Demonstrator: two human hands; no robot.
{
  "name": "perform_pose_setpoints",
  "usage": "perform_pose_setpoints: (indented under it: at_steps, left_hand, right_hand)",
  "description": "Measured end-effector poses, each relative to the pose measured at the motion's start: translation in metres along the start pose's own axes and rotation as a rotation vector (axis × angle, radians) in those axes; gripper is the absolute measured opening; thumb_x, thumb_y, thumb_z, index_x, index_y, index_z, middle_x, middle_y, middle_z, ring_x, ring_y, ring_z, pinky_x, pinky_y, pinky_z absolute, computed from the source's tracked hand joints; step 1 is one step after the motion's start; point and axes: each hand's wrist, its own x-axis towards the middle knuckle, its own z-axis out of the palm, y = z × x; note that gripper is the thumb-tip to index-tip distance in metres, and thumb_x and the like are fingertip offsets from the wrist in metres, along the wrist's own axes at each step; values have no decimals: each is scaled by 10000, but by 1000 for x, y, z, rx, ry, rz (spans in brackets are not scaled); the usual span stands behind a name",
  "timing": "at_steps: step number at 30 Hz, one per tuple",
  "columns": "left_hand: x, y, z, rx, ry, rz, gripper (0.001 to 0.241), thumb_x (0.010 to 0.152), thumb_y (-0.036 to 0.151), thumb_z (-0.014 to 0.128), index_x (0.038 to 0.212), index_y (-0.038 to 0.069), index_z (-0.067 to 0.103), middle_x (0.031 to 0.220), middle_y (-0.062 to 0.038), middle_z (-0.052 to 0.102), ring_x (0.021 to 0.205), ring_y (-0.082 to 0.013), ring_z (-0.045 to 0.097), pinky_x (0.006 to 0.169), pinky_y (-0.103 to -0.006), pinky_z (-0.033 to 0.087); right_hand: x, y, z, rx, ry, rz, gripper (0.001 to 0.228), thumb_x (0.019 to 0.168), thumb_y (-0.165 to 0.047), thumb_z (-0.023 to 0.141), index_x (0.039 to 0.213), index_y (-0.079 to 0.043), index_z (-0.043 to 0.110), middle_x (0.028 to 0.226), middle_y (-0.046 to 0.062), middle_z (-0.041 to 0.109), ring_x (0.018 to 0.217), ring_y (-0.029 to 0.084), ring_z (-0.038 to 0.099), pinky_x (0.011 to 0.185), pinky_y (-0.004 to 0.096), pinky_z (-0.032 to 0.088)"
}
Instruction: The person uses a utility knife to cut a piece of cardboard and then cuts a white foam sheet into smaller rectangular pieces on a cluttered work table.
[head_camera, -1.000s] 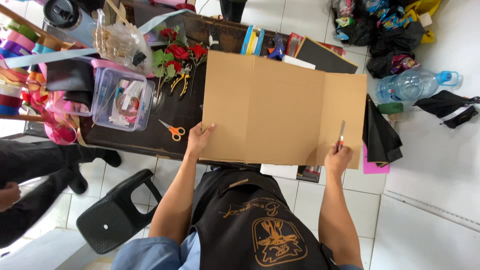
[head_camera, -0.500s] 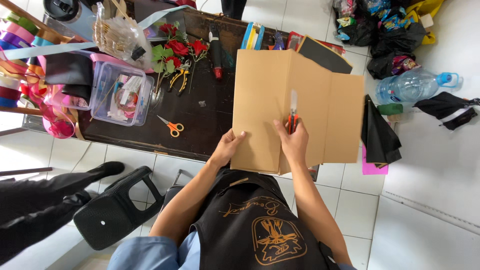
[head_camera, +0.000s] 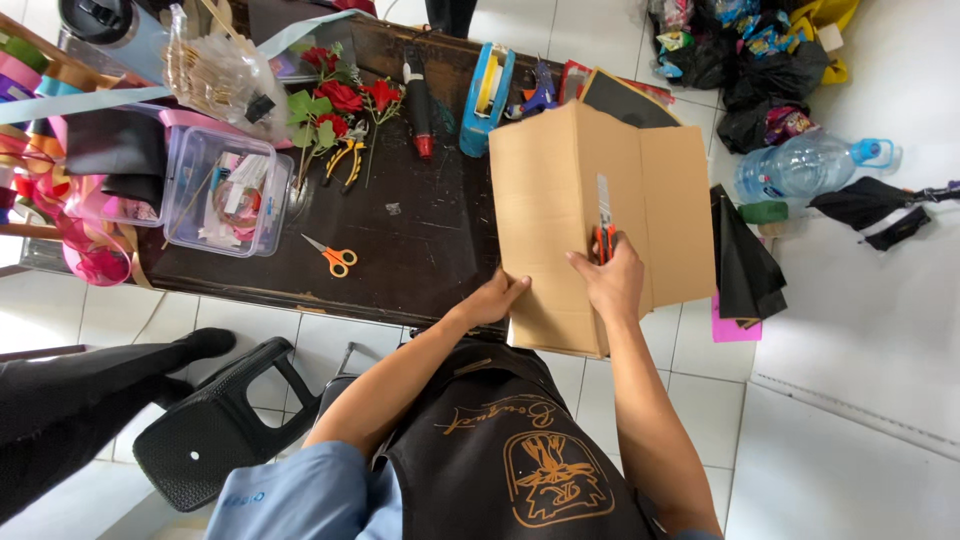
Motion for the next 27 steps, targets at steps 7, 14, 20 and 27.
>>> perform_pose_setpoints:
  at_steps: [7,14,20,27]
  left_hand:
    - [42,-36,23,110,75,115,829,1081,840,397,1086,35,599,888,-183,774,1044,-368,784,996,-536,591]
    - [33,8,31,-131,-52,129,741,1175,554,463,1473,-121,396,1540,-435,513,1202,-469,721,936,-435,701]
    - [35,35,19,48,14,256,704,1148,524,511,1589,-18,430,1513,-336,586,1242,-433,726,1053,-518,627]
    - [3,155,-70,217,434,920,1022,986,76,858,1787,186,233,1804,-245,273,1600,-584,346,1312,-656,429]
  right_hand:
    - [1,2,-8,-70,9,48,492,735,-444,974,982,-146,670,871,90,769,883,365,785,780,467,594]
    - [-16,-4,-7,-35,94,10,360,774,-359,911,902,-124,671,762,127,734,789,404,766,734,484,577]
    - [-21,20,-14,-32,228,-3,238,861,-296,849,881,-144,667,702,134,687,716,384,736,680,473,554]
    - [-26,40,-38,-82,81,-13,216,853,-277,837,886,-151,664,680,139,656,733,368,721,694,439,543]
